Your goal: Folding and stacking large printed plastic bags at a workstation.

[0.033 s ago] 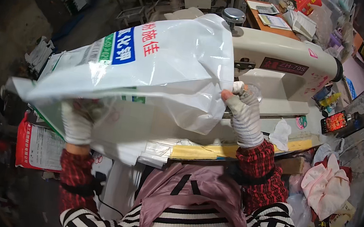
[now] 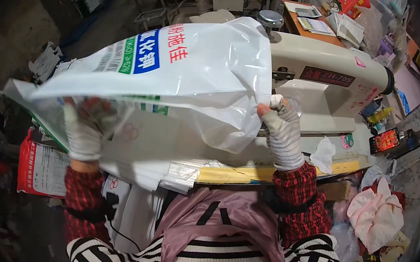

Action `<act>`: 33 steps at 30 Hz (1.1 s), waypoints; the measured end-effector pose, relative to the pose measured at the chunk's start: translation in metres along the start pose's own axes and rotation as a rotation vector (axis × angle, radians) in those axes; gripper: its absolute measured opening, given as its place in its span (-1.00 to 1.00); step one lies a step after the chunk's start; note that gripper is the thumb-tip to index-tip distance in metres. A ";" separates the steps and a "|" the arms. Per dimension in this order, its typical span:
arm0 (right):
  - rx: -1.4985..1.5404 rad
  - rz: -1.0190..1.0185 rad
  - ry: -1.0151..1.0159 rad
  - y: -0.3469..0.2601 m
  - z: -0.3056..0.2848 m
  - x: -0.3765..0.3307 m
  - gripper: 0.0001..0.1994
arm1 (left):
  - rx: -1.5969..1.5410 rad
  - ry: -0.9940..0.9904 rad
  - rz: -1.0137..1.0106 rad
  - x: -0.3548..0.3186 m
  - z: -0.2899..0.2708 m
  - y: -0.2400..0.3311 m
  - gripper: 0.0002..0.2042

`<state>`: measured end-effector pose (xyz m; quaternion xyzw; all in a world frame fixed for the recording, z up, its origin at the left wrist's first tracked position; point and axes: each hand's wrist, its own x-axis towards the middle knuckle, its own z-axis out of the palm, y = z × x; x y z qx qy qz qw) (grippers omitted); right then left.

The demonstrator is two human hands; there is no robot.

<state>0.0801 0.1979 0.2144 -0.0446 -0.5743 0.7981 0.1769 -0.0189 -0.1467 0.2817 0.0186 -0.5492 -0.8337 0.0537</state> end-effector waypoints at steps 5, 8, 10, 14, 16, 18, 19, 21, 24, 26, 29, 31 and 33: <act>0.064 -0.090 -0.050 -0.005 0.013 -0.016 -0.91 | 0.497 -0.096 0.008 0.053 0.027 0.069 -0.22; 0.077 -0.130 -0.075 -0.002 0.015 -0.023 -0.91 | 0.515 -0.159 0.086 0.065 0.052 0.092 -0.30; 0.148 -0.037 -0.065 -0.008 0.021 -0.031 -0.91 | 0.666 -0.093 0.176 0.058 0.065 0.097 -0.38; 0.050 -0.060 -0.128 0.002 0.023 -0.034 -0.91 | 0.975 -0.107 0.434 0.093 0.029 0.115 -0.72; 0.320 -0.073 0.039 -0.008 0.027 -0.031 -0.90 | 0.852 -0.121 1.518 0.078 0.015 0.117 -0.80; 0.294 -0.065 0.114 -0.019 0.008 -0.017 -0.90 | 0.407 -0.056 1.479 0.037 0.020 0.117 -0.78; 0.242 -0.141 0.077 -0.018 0.000 -0.012 -0.90 | 0.669 0.141 1.664 0.022 0.005 0.120 -0.78; 0.167 -0.290 0.024 -0.029 0.004 -0.018 -0.90 | 1.071 0.430 1.713 0.009 -0.037 0.130 -0.80; -0.112 -0.262 -0.055 -0.016 0.039 -0.034 -0.89 | 0.976 0.372 0.747 0.054 -0.122 0.090 -0.76; -0.477 -0.411 -0.195 0.018 0.055 -0.054 -0.87 | 0.858 0.418 0.369 0.097 -0.191 0.034 -0.68; -0.409 -0.250 -0.276 0.074 0.079 -0.090 -0.87 | 0.402 0.518 0.215 0.110 -0.253 -0.025 -0.67; -0.555 -0.248 -0.286 0.087 0.081 -0.102 -0.88 | 0.029 0.554 -0.077 0.075 -0.200 -0.046 -0.65; -0.675 -0.122 -0.439 0.074 0.093 -0.111 -0.83 | -0.159 0.356 -0.185 0.037 -0.192 -0.077 -0.50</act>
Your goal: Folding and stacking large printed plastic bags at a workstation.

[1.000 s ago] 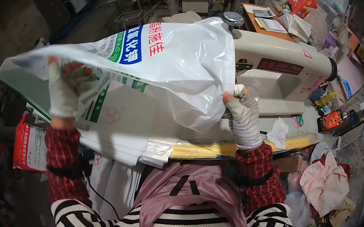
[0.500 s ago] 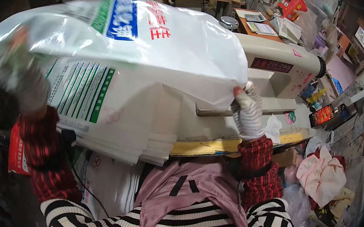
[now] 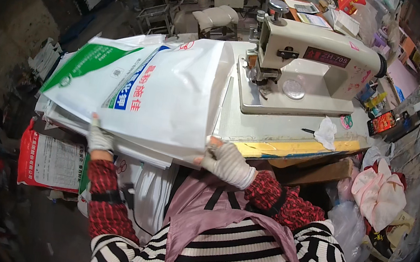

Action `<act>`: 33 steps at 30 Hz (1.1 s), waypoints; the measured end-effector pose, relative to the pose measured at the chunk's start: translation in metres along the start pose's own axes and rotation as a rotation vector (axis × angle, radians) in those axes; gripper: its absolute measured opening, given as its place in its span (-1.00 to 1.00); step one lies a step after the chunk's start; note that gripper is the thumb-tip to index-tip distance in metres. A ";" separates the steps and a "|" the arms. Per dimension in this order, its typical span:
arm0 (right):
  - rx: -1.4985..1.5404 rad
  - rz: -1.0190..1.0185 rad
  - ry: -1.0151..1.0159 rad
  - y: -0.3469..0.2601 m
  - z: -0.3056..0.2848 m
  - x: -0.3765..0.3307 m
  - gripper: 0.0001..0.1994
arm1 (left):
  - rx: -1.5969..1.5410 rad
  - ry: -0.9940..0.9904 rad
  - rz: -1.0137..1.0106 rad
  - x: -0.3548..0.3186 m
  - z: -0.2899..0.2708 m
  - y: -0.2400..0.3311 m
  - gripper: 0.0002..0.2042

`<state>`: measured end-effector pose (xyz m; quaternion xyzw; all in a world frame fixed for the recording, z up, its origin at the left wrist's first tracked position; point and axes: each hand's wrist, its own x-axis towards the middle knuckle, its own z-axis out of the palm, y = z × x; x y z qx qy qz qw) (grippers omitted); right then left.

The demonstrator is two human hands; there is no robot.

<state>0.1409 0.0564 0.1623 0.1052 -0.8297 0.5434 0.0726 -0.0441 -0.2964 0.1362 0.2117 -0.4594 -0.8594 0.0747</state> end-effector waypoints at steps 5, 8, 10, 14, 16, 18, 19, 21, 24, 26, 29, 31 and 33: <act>-0.593 -0.337 -0.133 -0.022 0.020 0.003 -0.85 | 0.332 -0.054 -0.053 -0.027 -0.034 -0.070 -0.59; -0.462 -0.652 -0.142 -0.051 0.037 0.001 -0.90 | 0.569 0.038 -0.048 -0.025 -0.044 -0.043 -0.66; -0.512 -0.692 -0.230 -0.056 0.044 -0.001 -0.92 | 0.631 0.052 -0.083 -0.028 -0.048 -0.035 -0.67; -0.412 -0.356 -0.616 -0.028 0.023 -0.012 -0.84 | 0.968 -0.055 0.101 -0.063 -0.097 -0.020 -0.62; -0.456 -0.188 -0.578 0.007 -0.003 -0.023 -0.87 | 1.444 -0.112 0.127 -0.065 -0.157 -0.002 -0.56; -0.594 0.014 -0.221 0.039 -0.023 -0.030 -0.88 | 2.009 0.055 -0.207 -0.072 -0.179 0.024 -0.52; -0.534 0.002 0.064 0.051 -0.037 -0.036 -0.90 | 2.239 0.004 -0.003 -0.105 -0.111 0.035 -0.50; -0.500 0.183 0.213 0.029 -0.048 -0.033 -0.75 | 1.950 0.068 0.400 -0.112 -0.078 0.051 -0.51; -0.632 -0.046 0.345 0.037 -0.039 -0.015 -0.64 | 1.988 -0.122 0.582 -0.086 0.029 0.025 -0.52; -0.527 -0.202 0.281 0.048 -0.031 0.001 -0.49 | 1.673 -0.596 0.615 -0.072 0.089 -0.010 -0.46; -0.473 0.009 -0.003 0.070 -0.031 0.021 -0.54 | 1.969 -0.794 0.411 -0.050 0.164 -0.083 -0.39; -0.116 0.020 0.117 0.083 -0.024 0.020 -0.59 | 2.269 -0.941 0.445 -0.006 0.154 -0.117 -0.33; 0.207 0.089 0.266 0.115 -0.028 0.009 -0.61 | 2.528 -1.003 0.496 -0.024 0.178 -0.157 -0.31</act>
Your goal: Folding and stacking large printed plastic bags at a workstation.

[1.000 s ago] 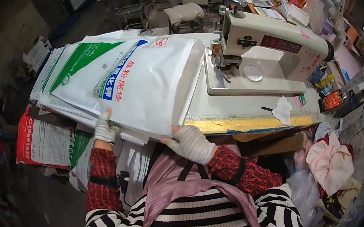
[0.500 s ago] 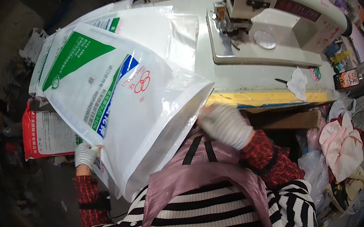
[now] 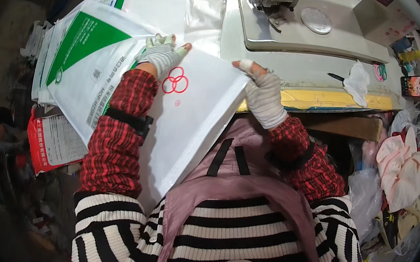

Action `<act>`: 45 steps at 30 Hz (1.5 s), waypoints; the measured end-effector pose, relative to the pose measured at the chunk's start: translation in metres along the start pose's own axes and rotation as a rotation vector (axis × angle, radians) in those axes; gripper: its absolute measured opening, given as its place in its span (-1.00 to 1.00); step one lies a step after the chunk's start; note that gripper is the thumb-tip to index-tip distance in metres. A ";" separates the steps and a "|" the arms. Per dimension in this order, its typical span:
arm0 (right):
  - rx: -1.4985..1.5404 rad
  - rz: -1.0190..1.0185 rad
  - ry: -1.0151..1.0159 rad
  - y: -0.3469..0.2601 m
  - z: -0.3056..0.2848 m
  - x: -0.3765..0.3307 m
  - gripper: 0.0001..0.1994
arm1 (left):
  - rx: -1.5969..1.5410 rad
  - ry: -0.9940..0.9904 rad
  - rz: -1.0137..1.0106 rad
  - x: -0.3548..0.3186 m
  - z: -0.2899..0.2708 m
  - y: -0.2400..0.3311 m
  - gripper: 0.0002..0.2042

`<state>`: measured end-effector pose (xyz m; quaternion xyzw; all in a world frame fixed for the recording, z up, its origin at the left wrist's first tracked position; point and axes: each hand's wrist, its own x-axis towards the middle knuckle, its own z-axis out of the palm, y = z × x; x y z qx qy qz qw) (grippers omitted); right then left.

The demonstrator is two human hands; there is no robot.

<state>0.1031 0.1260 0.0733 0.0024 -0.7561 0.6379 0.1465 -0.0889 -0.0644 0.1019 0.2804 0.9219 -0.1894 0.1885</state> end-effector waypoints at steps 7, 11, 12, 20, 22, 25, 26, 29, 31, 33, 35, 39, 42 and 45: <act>-0.266 -0.038 -0.118 0.023 -0.012 -0.010 -0.56 | -0.291 0.219 -0.230 -0.026 0.028 -0.023 -0.29; -0.537 -0.191 -0.178 0.026 -0.027 -0.018 -0.73 | -0.625 0.586 -0.406 -0.139 0.072 -0.037 -0.35; -0.522 -0.198 -0.195 0.027 -0.028 -0.019 -0.73 | -0.719 0.687 -0.526 -0.175 0.095 -0.039 -0.35; -0.679 -0.241 -0.315 0.005 -0.024 -0.007 -0.68 | -1.751 0.067 -1.095 -0.369 0.158 0.070 -0.71; -0.803 -0.198 -0.279 0.007 -0.021 -0.007 -0.67 | -1.867 0.202 -1.102 -0.355 0.156 0.088 -0.71; -0.771 -0.132 -0.268 0.009 -0.014 -0.010 -0.58 | -1.798 0.286 -1.140 -0.339 0.208 0.079 -0.70; -0.720 -0.051 -0.251 0.007 -0.009 -0.011 -0.55 | -1.618 0.223 -1.186 -0.335 0.228 0.073 -0.68; -0.878 0.017 -0.216 -0.002 -0.008 -0.005 -0.43 | -1.840 0.285 -1.115 -0.323 0.227 0.077 -0.55; -0.933 0.166 -0.290 0.002 -0.012 0.006 -0.40 | -1.996 0.339 -1.056 -0.323 0.226 0.073 -0.47; -0.777 0.256 -0.352 0.012 -0.016 0.016 -0.44 | -1.843 0.399 -1.078 -0.326 0.221 0.066 -0.50; -0.415 0.340 -0.358 0.026 -0.011 0.016 -0.59 | -1.668 0.642 -1.067 -0.333 0.215 0.056 -0.62; -0.130 0.162 -0.317 0.005 0.054 -0.002 -0.69 | -1.830 1.021 -1.276 -0.389 0.232 0.007 -0.76; 0.131 0.344 -0.552 -0.067 0.135 -0.013 -0.67 | -1.443 0.985 -1.385 -0.445 0.266 0.006 -0.71; 0.035 0.435 -0.971 -0.092 0.203 -0.018 -0.62 | -0.921 0.552 -1.562 -0.514 0.331 0.023 -0.62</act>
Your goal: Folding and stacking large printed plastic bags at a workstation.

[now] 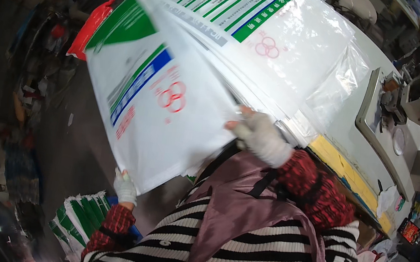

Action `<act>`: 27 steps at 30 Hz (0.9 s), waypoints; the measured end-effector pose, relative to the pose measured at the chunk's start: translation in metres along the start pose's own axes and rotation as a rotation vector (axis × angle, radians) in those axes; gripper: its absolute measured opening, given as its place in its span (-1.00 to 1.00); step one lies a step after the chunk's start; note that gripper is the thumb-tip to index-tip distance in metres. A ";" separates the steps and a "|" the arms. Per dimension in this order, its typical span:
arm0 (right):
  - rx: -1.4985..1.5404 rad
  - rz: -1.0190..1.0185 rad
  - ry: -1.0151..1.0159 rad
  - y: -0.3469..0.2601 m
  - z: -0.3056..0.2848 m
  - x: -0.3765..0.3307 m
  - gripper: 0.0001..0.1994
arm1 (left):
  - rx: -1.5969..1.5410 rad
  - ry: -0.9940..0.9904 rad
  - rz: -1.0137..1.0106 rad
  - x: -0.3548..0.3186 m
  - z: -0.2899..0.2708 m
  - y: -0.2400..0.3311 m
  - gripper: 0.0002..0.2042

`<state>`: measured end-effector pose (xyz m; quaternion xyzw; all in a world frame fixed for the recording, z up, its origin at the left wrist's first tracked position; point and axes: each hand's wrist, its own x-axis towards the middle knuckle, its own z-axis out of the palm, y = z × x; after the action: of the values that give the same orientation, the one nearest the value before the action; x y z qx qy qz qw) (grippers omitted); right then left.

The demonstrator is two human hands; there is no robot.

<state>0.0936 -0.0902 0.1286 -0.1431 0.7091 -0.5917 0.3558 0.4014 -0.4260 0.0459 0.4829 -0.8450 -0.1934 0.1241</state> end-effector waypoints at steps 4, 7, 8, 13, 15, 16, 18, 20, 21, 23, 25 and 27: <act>-0.058 -0.058 -0.172 -0.003 0.049 0.072 -0.63 | 0.104 -0.011 -0.184 0.002 0.012 -0.052 -0.55; -0.154 -0.513 0.079 0.088 0.055 0.144 -0.66 | 0.202 -0.130 -0.184 0.032 0.041 -0.060 -0.51; -0.401 -0.983 0.301 0.109 0.054 0.162 -0.65 | 0.286 -0.170 -0.176 0.042 0.050 -0.059 -0.53; -0.971 -0.446 0.743 0.226 0.025 0.173 -0.73 | -0.108 -0.293 -0.350 0.058 0.117 -0.039 -0.57; -0.586 -0.656 0.887 0.222 0.025 0.174 -0.74 | -0.086 -0.441 -0.466 0.050 0.132 -0.026 -0.54; -0.593 -0.647 0.836 0.229 0.016 0.160 -0.74 | -0.016 -0.410 -0.384 0.046 0.148 -0.037 -0.50; -0.617 -0.612 0.757 0.244 -0.010 0.138 -0.74 | 0.058 -0.388 -0.292 0.038 0.172 -0.036 -0.46; -0.644 -0.565 0.691 0.257 -0.031 0.116 -0.73 | 0.208 -0.673 -0.304 0.036 0.175 -0.009 -0.41; -0.656 -0.543 0.664 0.248 -0.029 0.124 -0.73 | 0.215 -0.677 -0.291 0.041 0.175 -0.007 -0.41; -0.689 -0.504 0.591 0.233 -0.020 0.125 -0.72 | 0.680 -0.810 -0.006 0.049 0.178 -0.009 -0.40; -0.739 -0.406 0.576 0.223 -0.028 0.122 -0.72 | 0.590 -0.585 0.096 0.066 0.133 0.078 -0.40; -0.781 -0.329 0.529 0.200 -0.014 0.130 -0.71 | 0.547 -0.285 0.261 0.094 0.109 0.124 -0.47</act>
<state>0.0364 -0.1091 -0.1027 -0.2207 0.9117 -0.3462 -0.0145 0.2157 -0.4282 0.0055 0.3541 -0.9292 -0.0073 -0.1057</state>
